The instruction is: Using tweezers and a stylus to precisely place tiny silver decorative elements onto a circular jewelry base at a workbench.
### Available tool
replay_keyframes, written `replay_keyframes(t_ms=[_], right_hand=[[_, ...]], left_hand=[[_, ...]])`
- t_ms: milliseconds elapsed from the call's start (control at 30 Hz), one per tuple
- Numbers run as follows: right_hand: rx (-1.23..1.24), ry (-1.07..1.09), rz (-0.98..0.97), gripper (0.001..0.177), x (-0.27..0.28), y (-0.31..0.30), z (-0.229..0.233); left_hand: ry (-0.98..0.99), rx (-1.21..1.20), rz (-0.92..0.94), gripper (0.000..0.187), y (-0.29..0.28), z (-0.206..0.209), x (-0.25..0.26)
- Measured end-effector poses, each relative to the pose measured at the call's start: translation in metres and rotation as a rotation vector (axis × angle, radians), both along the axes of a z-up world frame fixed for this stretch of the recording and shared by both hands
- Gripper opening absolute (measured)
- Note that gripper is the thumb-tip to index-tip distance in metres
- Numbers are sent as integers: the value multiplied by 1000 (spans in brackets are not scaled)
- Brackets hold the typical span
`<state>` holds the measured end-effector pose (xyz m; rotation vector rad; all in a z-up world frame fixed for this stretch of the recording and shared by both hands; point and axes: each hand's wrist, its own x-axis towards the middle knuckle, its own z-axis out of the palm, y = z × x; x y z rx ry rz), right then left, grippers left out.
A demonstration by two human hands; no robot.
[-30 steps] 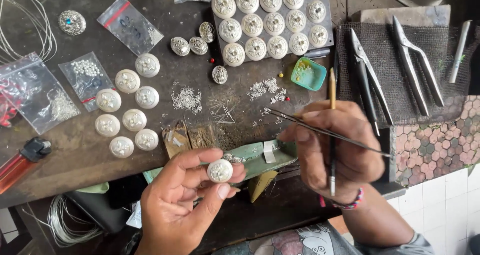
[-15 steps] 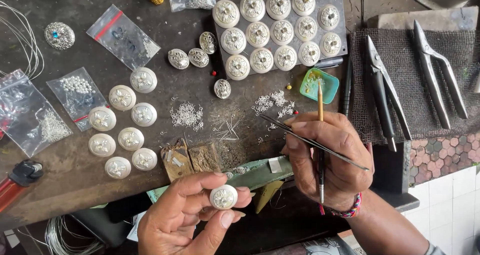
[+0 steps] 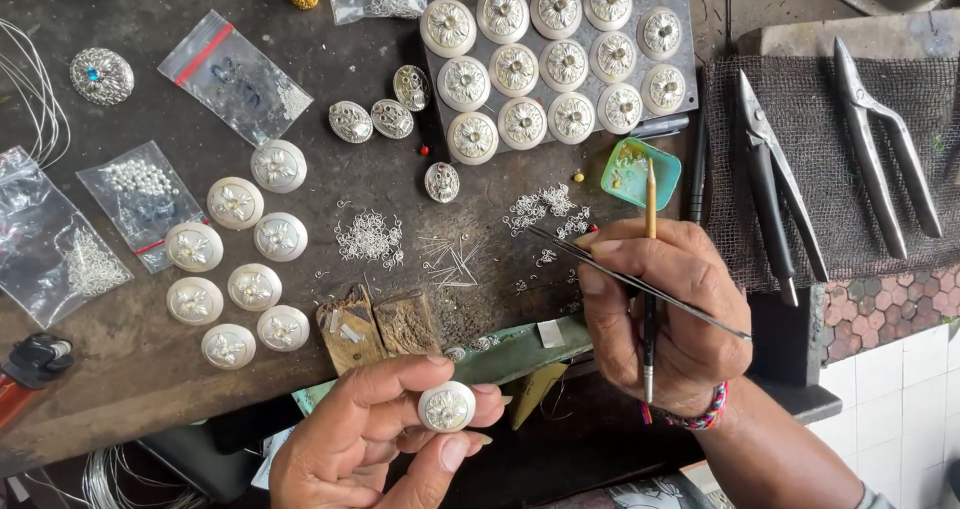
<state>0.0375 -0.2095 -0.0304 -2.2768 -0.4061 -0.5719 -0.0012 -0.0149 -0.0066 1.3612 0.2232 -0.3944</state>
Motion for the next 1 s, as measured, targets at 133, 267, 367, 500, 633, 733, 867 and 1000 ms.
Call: replay_keyframes(t_ms=[133,267,367,500,633,733,867,1000], right_hand=[[-23,3,0,8,1,0,1],[-52,13,18,7,1,-1,1],[-30,31,46,8,3,1,-1],[-3,41,44,8,5,5,2],[-15,58,45,9,5,5,3],[-39,73,48,9,4,5,4],[-13,66,46,8,2,4,4],[99,-144,62,7,-1,6,-4]], left_hand=[[11,-16,-34,32,3,-2,0],[9,-9,-53,34,4,-3,-1],[-20,-17,-53,35,4,-5,-2],[-24,-7,-41,36,3,-4,-1],[-26,-36,-71,37,6,-5,-1],[-2,-34,-75,36,6,-5,-1],[-2,-29,-14,33,2,-4,-2],[102,15,78,31,-2,5,2]])
